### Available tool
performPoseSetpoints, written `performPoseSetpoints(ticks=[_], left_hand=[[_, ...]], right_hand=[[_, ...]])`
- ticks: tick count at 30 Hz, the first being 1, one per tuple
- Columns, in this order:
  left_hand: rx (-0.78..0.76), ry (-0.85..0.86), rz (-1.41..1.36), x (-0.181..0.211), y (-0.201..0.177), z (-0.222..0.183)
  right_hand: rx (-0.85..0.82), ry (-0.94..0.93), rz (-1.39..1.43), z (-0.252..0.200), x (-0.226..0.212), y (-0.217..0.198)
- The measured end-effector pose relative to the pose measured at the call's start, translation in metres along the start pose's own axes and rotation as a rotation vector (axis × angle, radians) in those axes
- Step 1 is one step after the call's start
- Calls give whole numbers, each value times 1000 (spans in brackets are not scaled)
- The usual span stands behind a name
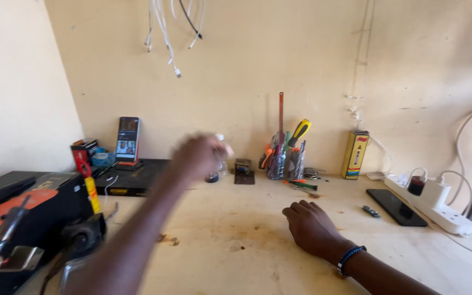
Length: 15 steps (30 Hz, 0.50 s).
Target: A person uses a plastic prying tool to carefully disassemble a smartphone on a repair bench.
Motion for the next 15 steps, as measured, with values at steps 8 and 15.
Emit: performPoseSetpoints(ticks=[8, 15], left_hand=[[-59, -174, -176, -20, 198, -28], [-143, -234, -135, -8, 190, -44]], right_hand=[[-144, 304, -99, -32, 97, -6], [-181, 934, -154, -50, 203, -83]])
Point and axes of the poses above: each hand's wrist, its own z-axis towards the middle knuckle, its own y-axis out of the palm, x = y × z, the point moved 5 cm from there along z, towards the middle knuckle, and after that the axes turned 2 degrees about y, right-handed, at the moved point
